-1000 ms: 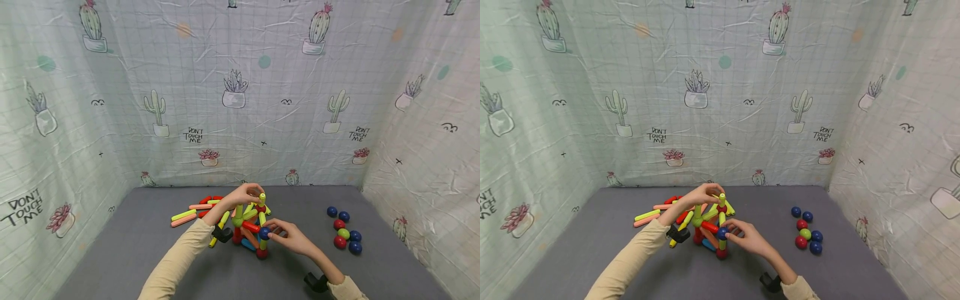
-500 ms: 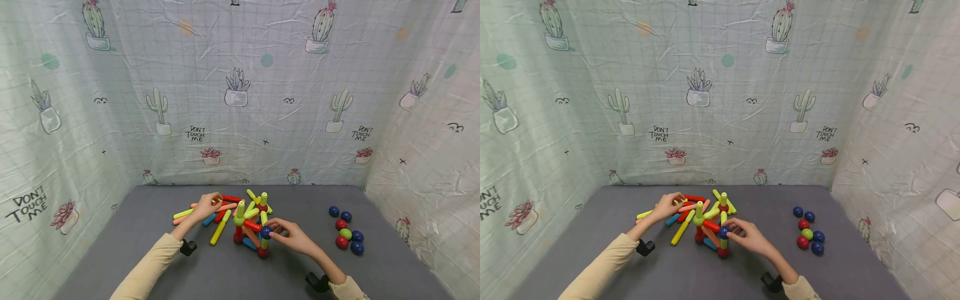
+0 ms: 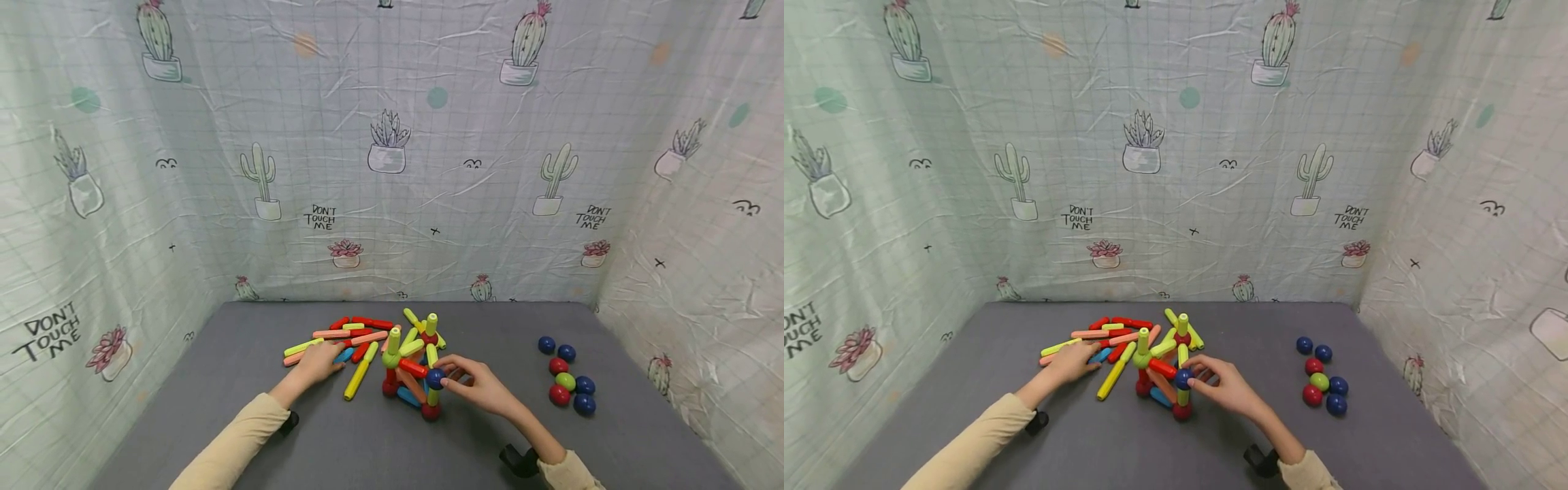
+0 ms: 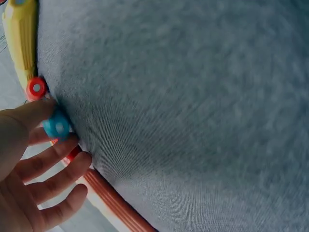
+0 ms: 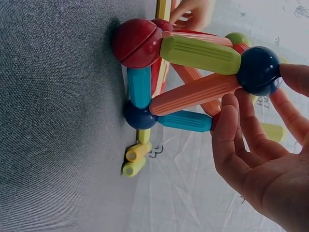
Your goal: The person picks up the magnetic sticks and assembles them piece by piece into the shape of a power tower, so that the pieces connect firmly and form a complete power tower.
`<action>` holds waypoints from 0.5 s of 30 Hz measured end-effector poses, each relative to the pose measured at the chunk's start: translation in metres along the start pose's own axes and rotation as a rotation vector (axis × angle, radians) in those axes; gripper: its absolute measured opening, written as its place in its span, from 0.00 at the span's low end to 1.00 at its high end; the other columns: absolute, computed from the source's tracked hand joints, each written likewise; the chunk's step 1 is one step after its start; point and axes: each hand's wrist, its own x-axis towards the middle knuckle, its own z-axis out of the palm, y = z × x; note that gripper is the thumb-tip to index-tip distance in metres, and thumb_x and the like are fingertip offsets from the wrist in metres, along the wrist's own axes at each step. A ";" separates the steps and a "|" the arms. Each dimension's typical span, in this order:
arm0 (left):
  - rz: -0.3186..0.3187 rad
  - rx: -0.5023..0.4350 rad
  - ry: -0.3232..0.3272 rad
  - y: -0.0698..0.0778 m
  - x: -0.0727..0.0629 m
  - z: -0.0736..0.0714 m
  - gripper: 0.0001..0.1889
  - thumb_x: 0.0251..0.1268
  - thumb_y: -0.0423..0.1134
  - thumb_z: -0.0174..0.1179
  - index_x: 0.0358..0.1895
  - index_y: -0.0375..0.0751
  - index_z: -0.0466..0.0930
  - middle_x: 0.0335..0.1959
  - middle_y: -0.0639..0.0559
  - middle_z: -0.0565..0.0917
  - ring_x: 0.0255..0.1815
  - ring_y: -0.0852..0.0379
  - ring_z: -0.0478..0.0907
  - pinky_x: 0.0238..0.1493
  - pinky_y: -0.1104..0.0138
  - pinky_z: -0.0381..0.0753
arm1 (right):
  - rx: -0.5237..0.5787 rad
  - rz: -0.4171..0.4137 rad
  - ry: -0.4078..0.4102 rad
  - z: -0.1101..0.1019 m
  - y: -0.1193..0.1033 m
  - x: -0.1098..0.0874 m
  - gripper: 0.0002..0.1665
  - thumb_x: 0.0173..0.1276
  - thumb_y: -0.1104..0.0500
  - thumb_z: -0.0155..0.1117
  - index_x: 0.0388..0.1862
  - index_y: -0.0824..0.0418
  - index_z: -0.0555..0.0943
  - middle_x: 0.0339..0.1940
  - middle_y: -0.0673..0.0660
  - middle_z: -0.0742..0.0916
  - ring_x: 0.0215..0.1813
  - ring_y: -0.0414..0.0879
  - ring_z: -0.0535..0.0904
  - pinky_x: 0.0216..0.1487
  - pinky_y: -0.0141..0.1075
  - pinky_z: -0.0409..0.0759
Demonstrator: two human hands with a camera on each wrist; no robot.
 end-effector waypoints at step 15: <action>-0.128 -0.234 0.110 0.027 -0.008 -0.031 0.11 0.52 0.35 0.60 0.39 0.42 0.72 0.18 0.52 0.69 0.15 0.60 0.60 0.16 0.72 0.56 | 0.009 0.006 -0.023 0.000 0.012 0.003 0.16 0.64 0.52 0.55 0.50 0.52 0.74 0.43 0.54 0.82 0.41 0.42 0.78 0.39 0.34 0.76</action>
